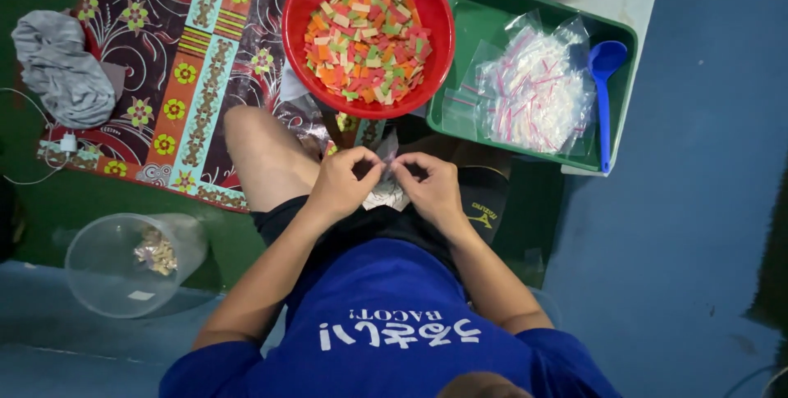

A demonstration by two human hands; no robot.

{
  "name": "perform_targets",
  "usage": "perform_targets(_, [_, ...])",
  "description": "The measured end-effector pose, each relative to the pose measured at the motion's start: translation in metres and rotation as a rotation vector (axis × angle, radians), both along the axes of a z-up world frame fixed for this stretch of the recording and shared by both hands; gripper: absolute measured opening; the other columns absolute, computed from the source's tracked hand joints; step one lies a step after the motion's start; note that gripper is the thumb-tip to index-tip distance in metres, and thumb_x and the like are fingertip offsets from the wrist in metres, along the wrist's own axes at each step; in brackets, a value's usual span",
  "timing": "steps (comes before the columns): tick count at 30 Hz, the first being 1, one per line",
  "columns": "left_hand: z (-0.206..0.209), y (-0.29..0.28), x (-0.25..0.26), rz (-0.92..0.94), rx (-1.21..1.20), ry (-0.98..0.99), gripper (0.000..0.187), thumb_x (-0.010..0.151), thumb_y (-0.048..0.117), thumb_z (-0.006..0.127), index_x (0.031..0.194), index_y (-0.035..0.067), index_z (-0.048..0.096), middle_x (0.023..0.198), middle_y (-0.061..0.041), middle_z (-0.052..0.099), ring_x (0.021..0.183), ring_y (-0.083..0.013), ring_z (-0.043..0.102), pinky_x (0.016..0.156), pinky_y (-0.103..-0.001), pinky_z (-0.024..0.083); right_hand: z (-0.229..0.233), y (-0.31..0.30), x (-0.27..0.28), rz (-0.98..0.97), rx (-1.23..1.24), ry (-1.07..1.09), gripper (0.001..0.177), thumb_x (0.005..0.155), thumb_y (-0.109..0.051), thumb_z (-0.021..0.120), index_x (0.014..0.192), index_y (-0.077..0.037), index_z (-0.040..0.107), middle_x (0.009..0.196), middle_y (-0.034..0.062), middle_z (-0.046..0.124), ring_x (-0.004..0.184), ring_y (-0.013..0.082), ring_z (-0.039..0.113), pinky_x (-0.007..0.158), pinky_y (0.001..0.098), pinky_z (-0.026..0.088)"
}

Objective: Packing small colorful snack pieces from a red bowl into small transparent plastic bags while sitting on the floor.

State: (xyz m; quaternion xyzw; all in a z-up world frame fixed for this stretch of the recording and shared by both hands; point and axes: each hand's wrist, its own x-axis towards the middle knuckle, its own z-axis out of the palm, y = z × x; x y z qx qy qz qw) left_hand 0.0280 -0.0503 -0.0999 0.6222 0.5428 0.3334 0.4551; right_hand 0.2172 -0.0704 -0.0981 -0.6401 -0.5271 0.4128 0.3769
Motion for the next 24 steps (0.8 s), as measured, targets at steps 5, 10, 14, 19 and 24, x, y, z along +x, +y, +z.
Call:
perform_targets(5, [0.007, -0.004, 0.005, -0.019, 0.094, -0.074, 0.009, 0.082, 0.011, 0.078, 0.088, 0.017, 0.079, 0.076, -0.005, 0.076, 0.078, -0.0244, 0.074, 0.074, -0.032, 0.056, -0.001, 0.001, -0.007, -0.010, -0.091, 0.117, 0.018, 0.082, -0.019, 0.087, 0.098, -0.012, 0.083, 0.083, 0.0106, 0.079, 0.078, 0.0102, 0.068, 0.069, 0.0293, 0.060])
perform_targets(10, [0.017, -0.002, 0.002, -0.050, 0.128, -0.135, 0.007, 0.085, 0.009, 0.078, 0.091, 0.012, 0.078, 0.079, -0.010, 0.076, 0.080, -0.0289, 0.075, 0.074, -0.035, 0.057, 0.001, 0.004, -0.006, 0.009, -0.138, 0.189, 0.017, 0.083, -0.020, 0.086, 0.098, -0.013, 0.084, 0.082, 0.0072, 0.079, 0.079, 0.0089, 0.067, 0.070, 0.0291, 0.058])
perform_targets(14, [0.003, -0.004, -0.003, -0.030, 0.060, -0.191, 0.006, 0.089, 0.016, 0.079, 0.093, 0.011, 0.078, 0.077, -0.008, 0.076, 0.078, -0.0179, 0.072, 0.073, -0.031, 0.056, -0.004, 0.003, -0.004, 0.013, -0.121, 0.174, 0.015, 0.088, -0.019, 0.083, 0.101, -0.012, 0.084, 0.083, 0.0095, 0.079, 0.081, 0.0094, 0.066, 0.071, 0.0301, 0.057])
perform_targets(19, [0.011, -0.004, -0.002, 0.040, 0.122, -0.047, 0.009, 0.088, 0.015, 0.076, 0.096, 0.017, 0.073, 0.079, -0.006, 0.074, 0.078, -0.0255, 0.072, 0.071, -0.035, 0.057, 0.019, 0.006, -0.008, 0.083, 0.254, -0.116, 0.009, 0.088, -0.013, 0.083, 0.097, -0.014, 0.084, 0.080, 0.0074, 0.078, 0.074, 0.0236, 0.075, 0.065, 0.0300, 0.059])
perform_targets(24, [0.001, -0.007, -0.007, -0.067, 0.332, 0.227, 0.021, 0.083, 0.016, 0.075, 0.102, 0.025, 0.073, 0.085, 0.001, 0.070, 0.083, -0.0238, 0.072, 0.072, -0.038, 0.058, 0.025, 0.014, -0.009, 0.146, 0.322, -0.242, 0.007, 0.085, -0.011, 0.082, 0.092, -0.011, 0.082, 0.070, 0.0066, 0.073, 0.062, 0.0199, 0.071, 0.055, 0.0267, 0.056])
